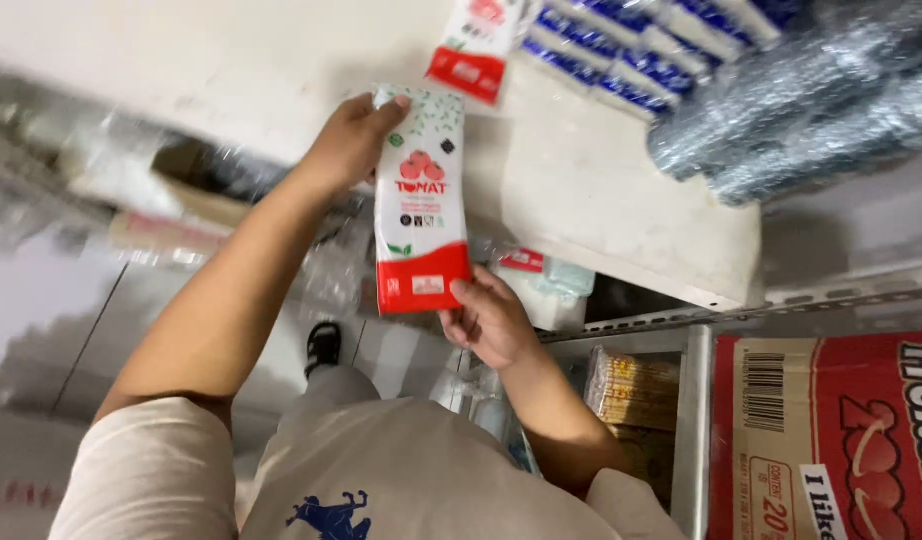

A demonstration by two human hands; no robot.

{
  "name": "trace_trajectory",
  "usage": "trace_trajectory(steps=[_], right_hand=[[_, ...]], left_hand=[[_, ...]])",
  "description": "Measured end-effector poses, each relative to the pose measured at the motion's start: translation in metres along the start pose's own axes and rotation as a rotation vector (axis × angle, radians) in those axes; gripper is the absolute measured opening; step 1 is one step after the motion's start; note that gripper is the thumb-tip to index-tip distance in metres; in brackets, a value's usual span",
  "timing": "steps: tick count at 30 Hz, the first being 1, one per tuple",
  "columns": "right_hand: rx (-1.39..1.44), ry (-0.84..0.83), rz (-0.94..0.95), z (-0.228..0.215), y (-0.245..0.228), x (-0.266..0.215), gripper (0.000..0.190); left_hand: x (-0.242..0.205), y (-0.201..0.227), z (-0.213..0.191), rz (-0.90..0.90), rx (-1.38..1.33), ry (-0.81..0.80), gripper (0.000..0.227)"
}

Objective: The person repeatedly picks up small packaged items from a lower shelf and places them onto an upper shelf. They handle blue 'EXPO' packets and red/white 'TOMAT' packets one at a time, stacking them neatly on the upper shelf.

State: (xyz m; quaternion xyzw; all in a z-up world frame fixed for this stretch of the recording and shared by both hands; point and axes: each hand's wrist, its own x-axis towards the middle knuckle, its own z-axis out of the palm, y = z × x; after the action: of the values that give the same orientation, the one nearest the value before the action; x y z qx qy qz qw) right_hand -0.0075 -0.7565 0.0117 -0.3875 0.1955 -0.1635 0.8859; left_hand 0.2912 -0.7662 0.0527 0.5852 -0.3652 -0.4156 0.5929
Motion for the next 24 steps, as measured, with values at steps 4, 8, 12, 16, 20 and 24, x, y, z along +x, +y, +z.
trace_trajectory(steps=[4, 8, 12, 16, 20, 24], right_hand=[[0.045, 0.125, -0.089, -0.004, -0.036, 0.060, 0.030], [0.074, 0.288, -0.141, -0.020, -0.074, 0.126, 0.027], [0.174, 0.340, -0.267, -0.033, -0.096, 0.171, 0.027], [0.236, 0.401, -0.416, -0.025, -0.101, 0.193, 0.036], [0.335, 0.416, -0.510, -0.019, -0.104, 0.205, 0.042], [0.359, 0.448, -0.528, -0.013, -0.097, 0.208, 0.045]], left_hand=[[0.111, 0.005, 0.004, -0.006, 0.018, -0.102, 0.041], [0.212, 0.006, 0.004, 0.079, 0.365, -0.064, 0.048], [0.288, -0.014, 0.013, 0.322, 0.658, 0.121, 0.044], [0.338, -0.036, 0.023, 0.445, 0.694, 0.220, 0.032], [0.357, -0.052, 0.034, 0.434, 0.575, 0.224, 0.027], [0.360, -0.064, 0.049, 0.446, 0.386, 0.247, 0.017]])
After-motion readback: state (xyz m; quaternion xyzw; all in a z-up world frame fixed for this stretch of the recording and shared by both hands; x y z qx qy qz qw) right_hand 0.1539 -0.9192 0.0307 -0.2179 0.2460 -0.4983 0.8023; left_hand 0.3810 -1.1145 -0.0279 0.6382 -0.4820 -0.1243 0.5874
